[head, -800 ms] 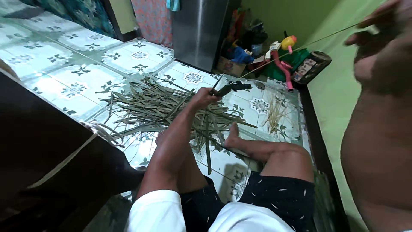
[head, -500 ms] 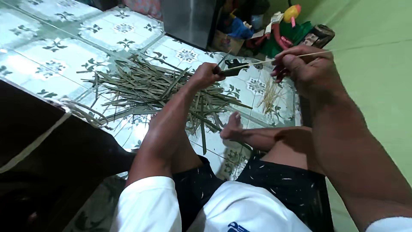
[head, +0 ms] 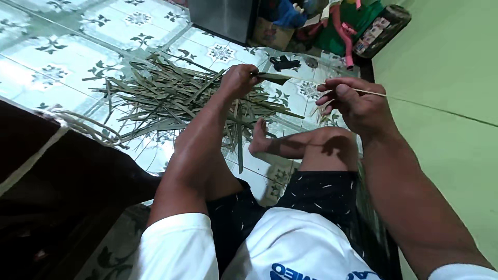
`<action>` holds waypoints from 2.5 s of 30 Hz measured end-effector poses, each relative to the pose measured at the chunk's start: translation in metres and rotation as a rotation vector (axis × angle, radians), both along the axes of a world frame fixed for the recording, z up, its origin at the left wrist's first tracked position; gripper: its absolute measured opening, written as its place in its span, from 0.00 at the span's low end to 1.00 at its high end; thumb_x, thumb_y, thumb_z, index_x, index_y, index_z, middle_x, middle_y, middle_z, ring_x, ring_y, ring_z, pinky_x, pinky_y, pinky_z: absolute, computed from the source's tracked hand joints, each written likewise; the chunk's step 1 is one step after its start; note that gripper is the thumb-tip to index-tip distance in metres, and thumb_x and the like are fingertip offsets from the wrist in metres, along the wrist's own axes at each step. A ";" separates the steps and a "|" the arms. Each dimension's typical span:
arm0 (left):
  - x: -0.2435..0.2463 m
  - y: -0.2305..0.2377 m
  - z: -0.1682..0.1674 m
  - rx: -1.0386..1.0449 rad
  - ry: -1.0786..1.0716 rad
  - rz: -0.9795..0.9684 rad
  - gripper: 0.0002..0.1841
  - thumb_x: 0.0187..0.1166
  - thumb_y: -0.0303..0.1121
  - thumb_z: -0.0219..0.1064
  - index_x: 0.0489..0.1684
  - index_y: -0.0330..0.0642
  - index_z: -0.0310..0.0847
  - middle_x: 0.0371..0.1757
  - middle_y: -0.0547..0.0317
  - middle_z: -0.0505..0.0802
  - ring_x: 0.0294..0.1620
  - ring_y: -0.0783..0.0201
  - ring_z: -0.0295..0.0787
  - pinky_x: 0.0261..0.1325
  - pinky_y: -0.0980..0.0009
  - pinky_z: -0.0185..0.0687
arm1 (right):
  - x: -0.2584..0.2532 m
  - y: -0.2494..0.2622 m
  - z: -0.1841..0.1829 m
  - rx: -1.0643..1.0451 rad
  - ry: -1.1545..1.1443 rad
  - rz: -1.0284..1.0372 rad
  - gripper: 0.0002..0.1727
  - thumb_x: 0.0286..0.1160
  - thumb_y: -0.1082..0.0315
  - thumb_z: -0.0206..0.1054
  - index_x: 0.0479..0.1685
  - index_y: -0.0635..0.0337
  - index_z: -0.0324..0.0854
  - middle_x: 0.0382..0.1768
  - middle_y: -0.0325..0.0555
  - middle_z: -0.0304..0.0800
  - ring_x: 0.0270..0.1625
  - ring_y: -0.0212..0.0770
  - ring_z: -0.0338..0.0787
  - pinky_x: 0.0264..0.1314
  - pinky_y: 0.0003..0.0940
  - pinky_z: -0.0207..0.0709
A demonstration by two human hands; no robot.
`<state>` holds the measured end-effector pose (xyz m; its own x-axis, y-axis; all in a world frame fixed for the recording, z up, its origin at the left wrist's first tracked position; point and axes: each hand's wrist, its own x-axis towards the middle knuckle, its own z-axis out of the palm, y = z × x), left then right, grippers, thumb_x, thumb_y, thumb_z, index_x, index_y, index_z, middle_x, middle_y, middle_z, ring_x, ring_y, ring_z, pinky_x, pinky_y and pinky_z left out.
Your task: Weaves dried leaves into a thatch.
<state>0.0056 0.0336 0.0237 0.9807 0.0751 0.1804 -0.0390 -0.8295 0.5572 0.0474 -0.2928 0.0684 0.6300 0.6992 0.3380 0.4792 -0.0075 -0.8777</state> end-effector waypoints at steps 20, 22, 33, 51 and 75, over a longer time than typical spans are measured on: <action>-0.006 0.025 -0.009 -0.054 0.401 0.364 0.16 0.86 0.36 0.57 0.59 0.32 0.81 0.50 0.32 0.90 0.56 0.35 0.89 0.58 0.33 0.80 | 0.079 0.090 -0.002 0.083 0.032 -0.157 0.15 0.91 0.64 0.52 0.50 0.63 0.84 0.42 0.38 0.95 0.35 0.32 0.95 0.39 0.31 0.92; -0.007 0.030 -0.011 -0.049 0.371 0.358 0.18 0.89 0.35 0.54 0.66 0.34 0.81 0.53 0.32 0.90 0.58 0.34 0.88 0.62 0.33 0.78 | 0.094 0.103 -0.006 0.112 0.069 -0.143 0.13 0.90 0.65 0.54 0.49 0.62 0.83 0.41 0.37 0.95 0.35 0.31 0.95 0.38 0.30 0.92; 0.023 0.013 -0.020 -0.370 0.185 0.409 0.25 0.95 0.50 0.41 0.76 0.45 0.74 0.34 0.53 0.81 0.27 0.61 0.74 0.31 0.61 0.75 | 0.156 0.128 -0.056 0.146 0.346 -0.167 0.19 0.92 0.64 0.50 0.53 0.66 0.86 0.49 0.48 0.93 0.39 0.37 0.94 0.44 0.36 0.92; 0.084 -0.021 -0.040 -0.008 0.244 0.291 0.30 0.94 0.50 0.34 0.67 0.40 0.80 0.36 0.45 0.91 0.38 0.46 0.90 0.44 0.41 0.83 | 0.144 0.133 -0.079 0.117 0.211 -0.159 0.17 0.92 0.66 0.53 0.63 0.63 0.85 0.52 0.45 0.95 0.41 0.33 0.96 0.47 0.32 0.93; 0.072 0.030 -0.091 0.139 0.705 0.444 0.35 0.92 0.58 0.31 0.69 0.44 0.80 0.63 0.39 0.90 0.67 0.38 0.86 0.61 0.33 0.80 | 0.120 0.145 -0.106 -0.110 0.041 -0.179 0.18 0.91 0.64 0.54 0.55 0.67 0.88 0.44 0.46 0.97 0.44 0.32 0.96 0.54 0.31 0.91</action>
